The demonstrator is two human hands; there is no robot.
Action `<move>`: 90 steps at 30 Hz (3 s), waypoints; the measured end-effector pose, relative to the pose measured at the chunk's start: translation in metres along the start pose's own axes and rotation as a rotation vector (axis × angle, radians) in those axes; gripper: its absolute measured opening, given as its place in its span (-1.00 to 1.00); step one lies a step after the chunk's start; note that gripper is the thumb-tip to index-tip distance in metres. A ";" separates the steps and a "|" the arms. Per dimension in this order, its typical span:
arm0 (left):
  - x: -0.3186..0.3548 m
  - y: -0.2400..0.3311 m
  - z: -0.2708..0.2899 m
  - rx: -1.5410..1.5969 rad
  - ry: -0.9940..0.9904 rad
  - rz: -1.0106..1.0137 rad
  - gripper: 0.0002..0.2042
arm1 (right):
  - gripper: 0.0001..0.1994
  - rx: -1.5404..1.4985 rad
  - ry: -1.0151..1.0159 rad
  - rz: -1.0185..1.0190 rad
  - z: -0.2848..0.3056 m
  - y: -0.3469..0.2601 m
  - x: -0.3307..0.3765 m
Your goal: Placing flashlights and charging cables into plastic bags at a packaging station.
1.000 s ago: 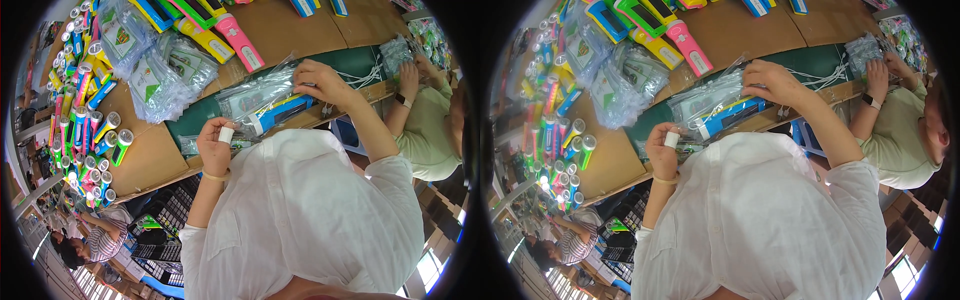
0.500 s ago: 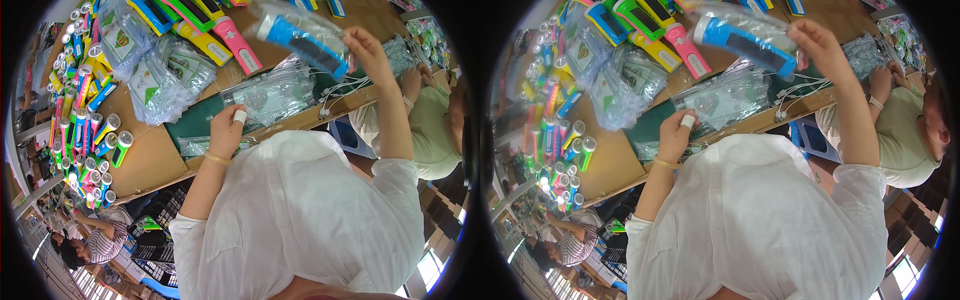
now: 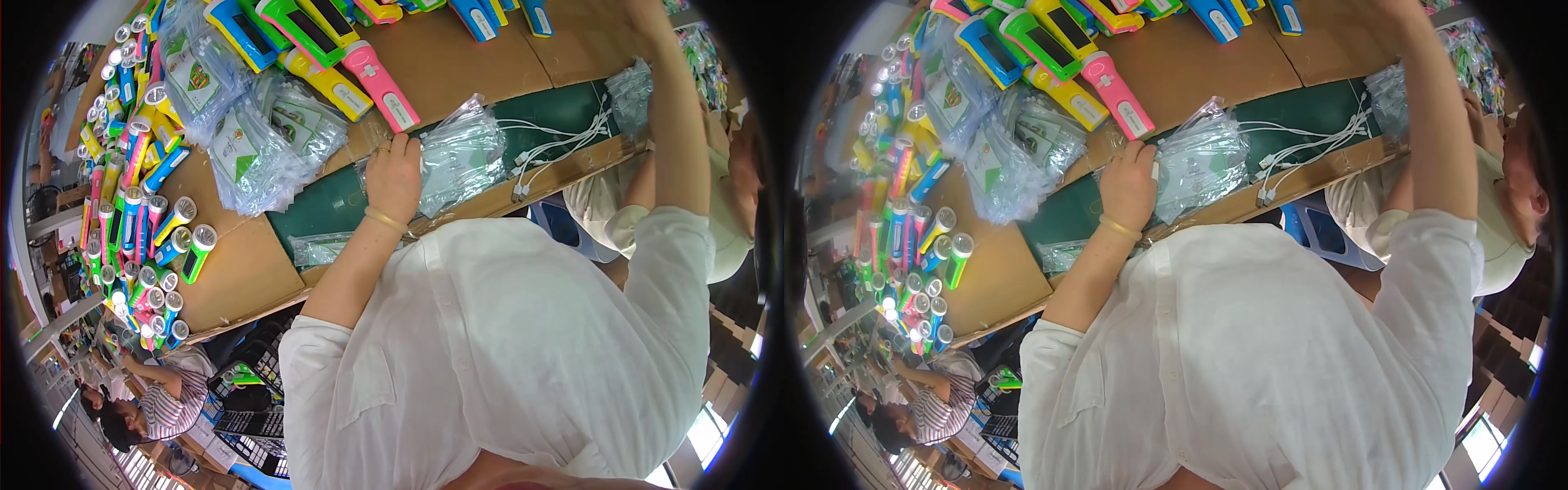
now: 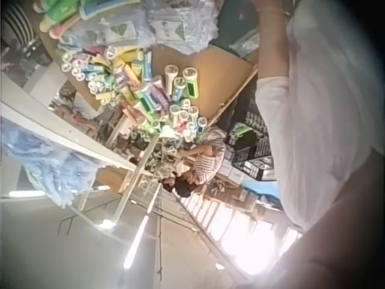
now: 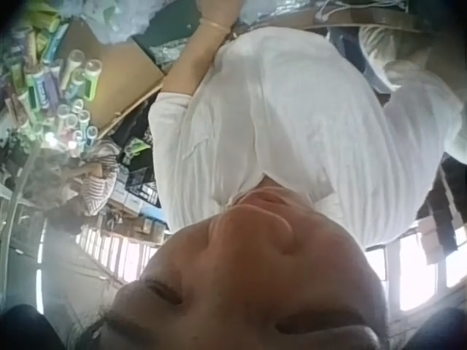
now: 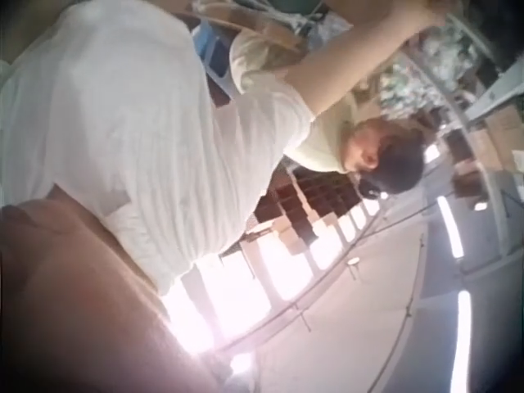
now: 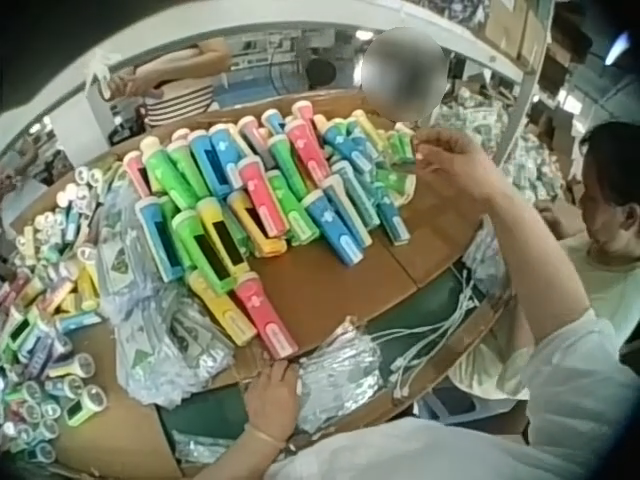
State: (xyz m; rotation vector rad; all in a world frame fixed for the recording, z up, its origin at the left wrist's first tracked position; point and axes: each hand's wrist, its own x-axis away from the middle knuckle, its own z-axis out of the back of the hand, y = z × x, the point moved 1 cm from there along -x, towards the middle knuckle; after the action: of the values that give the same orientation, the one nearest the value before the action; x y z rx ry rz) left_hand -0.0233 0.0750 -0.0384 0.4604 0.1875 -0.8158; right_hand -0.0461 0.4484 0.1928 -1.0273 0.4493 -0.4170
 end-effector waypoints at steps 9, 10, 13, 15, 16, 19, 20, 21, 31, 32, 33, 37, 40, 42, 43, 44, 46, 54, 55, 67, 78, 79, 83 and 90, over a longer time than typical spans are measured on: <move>-0.010 0.015 0.001 0.028 -0.133 0.115 -0.72 | -0.80 0.473 -0.733 0.361 -0.172 0.086 0.176; -0.009 0.016 0.003 0.025 -0.135 0.115 -0.72 | -0.82 0.520 -0.692 0.429 -0.179 0.092 0.180; -0.009 0.017 0.008 0.002 -0.042 0.064 -0.71 | -0.85 0.549 -0.633 0.529 -0.190 0.101 0.186; -0.008 0.015 0.013 0.042 -0.059 0.035 -0.73 | -0.86 0.533 -0.615 0.559 -0.190 0.102 0.187; -0.007 0.013 0.014 0.042 -0.060 0.035 -0.73 | -0.89 0.502 -0.629 0.567 -0.189 0.100 0.188; -0.002 0.008 0.018 0.192 -0.074 -0.002 -0.75 | -0.93 0.434 -0.623 0.562 -0.187 0.100 0.191; -0.001 0.008 0.020 0.230 -0.059 -0.008 -0.77 | -0.94 0.398 -0.604 0.552 -0.185 0.101 0.192; 0.000 0.007 0.022 0.268 -0.043 -0.013 -0.79 | -0.94 0.396 -0.604 0.551 -0.183 0.101 0.192; 0.025 -0.006 0.060 0.476 0.012 0.229 -0.87 | -0.68 0.124 -0.606 0.581 -0.175 0.082 0.196; 0.026 -0.005 0.060 0.520 -0.024 0.269 -0.85 | -0.68 0.123 -0.607 0.583 -0.179 0.079 0.196; 0.028 -0.006 0.060 0.519 -0.023 0.270 -0.85 | -0.71 0.083 -0.692 0.599 -0.184 0.076 0.197; 0.035 -0.007 0.062 0.634 -0.017 0.342 -0.83 | -0.77 0.037 -0.741 0.656 -0.186 0.078 0.195; 0.035 -0.004 0.063 0.656 0.007 0.271 -0.81 | -0.82 0.033 -0.757 0.657 -0.188 0.080 0.195; 0.033 -0.004 0.065 0.595 0.034 0.164 -0.79 | -0.85 0.058 -0.771 0.646 -0.187 0.078 0.197; 0.031 -0.005 0.066 0.497 -0.010 0.024 -0.76 | -0.87 0.080 -0.784 0.635 -0.187 0.077 0.197; 0.030 -0.005 0.066 0.397 -0.053 -0.114 -0.73 | -0.87 0.082 -0.787 0.637 -0.182 0.075 0.196; 0.034 -0.008 0.069 0.421 -0.039 -0.071 -0.70 | -0.88 0.371 -0.807 0.655 -0.164 0.079 0.190; 0.041 -0.011 0.069 0.383 -0.089 -0.034 -0.73 | -0.72 0.426 -0.763 0.414 -0.147 0.070 0.155; 0.035 -0.006 0.071 0.352 -0.082 -0.092 -0.73 | -0.60 0.443 -0.644 0.382 -0.160 0.061 0.151; 0.028 0.014 0.068 0.721 -0.227 -0.363 -0.79 | -0.25 0.531 -0.643 0.085 -0.212 0.062 0.117; 0.031 0.003 0.064 0.786 -0.173 -0.231 -0.84 | -0.35 -0.595 -0.754 -0.216 -0.160 0.055 0.184; 0.031 0.002 0.064 0.786 -0.176 -0.232 -0.84 | -0.35 -0.573 -0.744 -0.144 -0.160 0.051 0.191; 0.033 0.000 0.068 0.739 -0.047 -0.166 -0.82 | -0.47 -0.228 -0.871 -0.005 -0.152 0.057 0.203; 0.044 -0.017 0.070 0.788 -0.001 -0.101 -0.81 | -0.51 0.672 -1.105 0.212 -0.124 0.036 0.197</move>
State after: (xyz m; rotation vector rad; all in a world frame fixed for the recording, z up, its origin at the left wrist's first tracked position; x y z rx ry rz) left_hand -0.0072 0.0038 0.0038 1.1969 -0.1255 -0.9758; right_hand 0.0558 0.2719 0.0742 -0.4197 -0.5533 0.2212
